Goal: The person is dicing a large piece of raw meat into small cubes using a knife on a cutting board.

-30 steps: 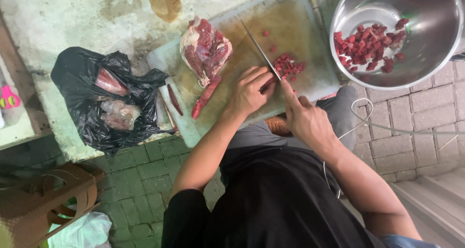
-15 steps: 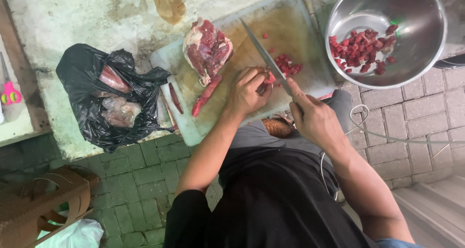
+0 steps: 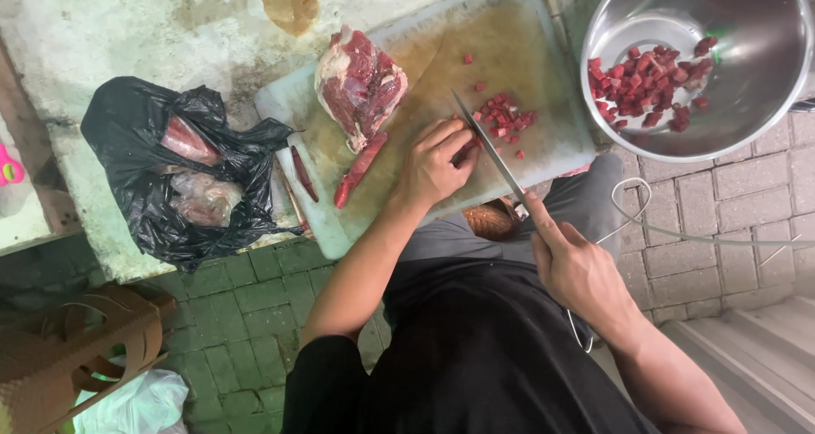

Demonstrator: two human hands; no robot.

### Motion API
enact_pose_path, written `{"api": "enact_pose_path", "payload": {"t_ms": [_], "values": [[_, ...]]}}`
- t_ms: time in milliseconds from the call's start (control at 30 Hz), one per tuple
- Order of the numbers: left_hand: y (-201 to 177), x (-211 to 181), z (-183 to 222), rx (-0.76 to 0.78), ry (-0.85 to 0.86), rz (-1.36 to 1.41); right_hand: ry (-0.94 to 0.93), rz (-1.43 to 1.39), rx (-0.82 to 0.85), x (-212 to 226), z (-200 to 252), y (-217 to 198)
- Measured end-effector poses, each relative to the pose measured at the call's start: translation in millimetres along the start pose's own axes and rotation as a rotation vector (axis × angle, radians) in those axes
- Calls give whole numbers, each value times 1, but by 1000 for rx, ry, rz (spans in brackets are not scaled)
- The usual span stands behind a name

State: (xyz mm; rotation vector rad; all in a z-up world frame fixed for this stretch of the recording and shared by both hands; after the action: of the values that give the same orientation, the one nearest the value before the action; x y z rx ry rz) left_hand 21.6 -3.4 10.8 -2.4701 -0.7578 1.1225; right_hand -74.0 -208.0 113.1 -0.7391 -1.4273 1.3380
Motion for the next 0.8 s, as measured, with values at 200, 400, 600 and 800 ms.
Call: {"api": "enact_pose_path", "payload": {"t_ms": [200, 400, 600, 800], "values": [[1, 2, 2, 10, -6, -31, -62, -65, -95, 13, -44, 22], [-6, -6, -5, 33, 25, -35, -59, -130, -77, 5, -79, 48], [-29, -19, -13, 85, -7, 32, 19, -173, 6, 0, -78, 27], [-26, -15, -9, 110, 46, 4, -59, -121, -20, 10, -49, 16]]}}
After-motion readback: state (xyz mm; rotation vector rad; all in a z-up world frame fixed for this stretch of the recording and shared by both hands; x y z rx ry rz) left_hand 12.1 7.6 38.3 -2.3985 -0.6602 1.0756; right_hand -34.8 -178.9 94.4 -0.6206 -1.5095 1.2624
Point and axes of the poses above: each hand's wrist, its own z-axis away from the middle knuckle, its own y-axis out of the palm, x = y × z, the point moved 3 cm from there along -z, towards the middle knuckle, and after that the axes turned 3 degrees about x, right-handed, at the moved point
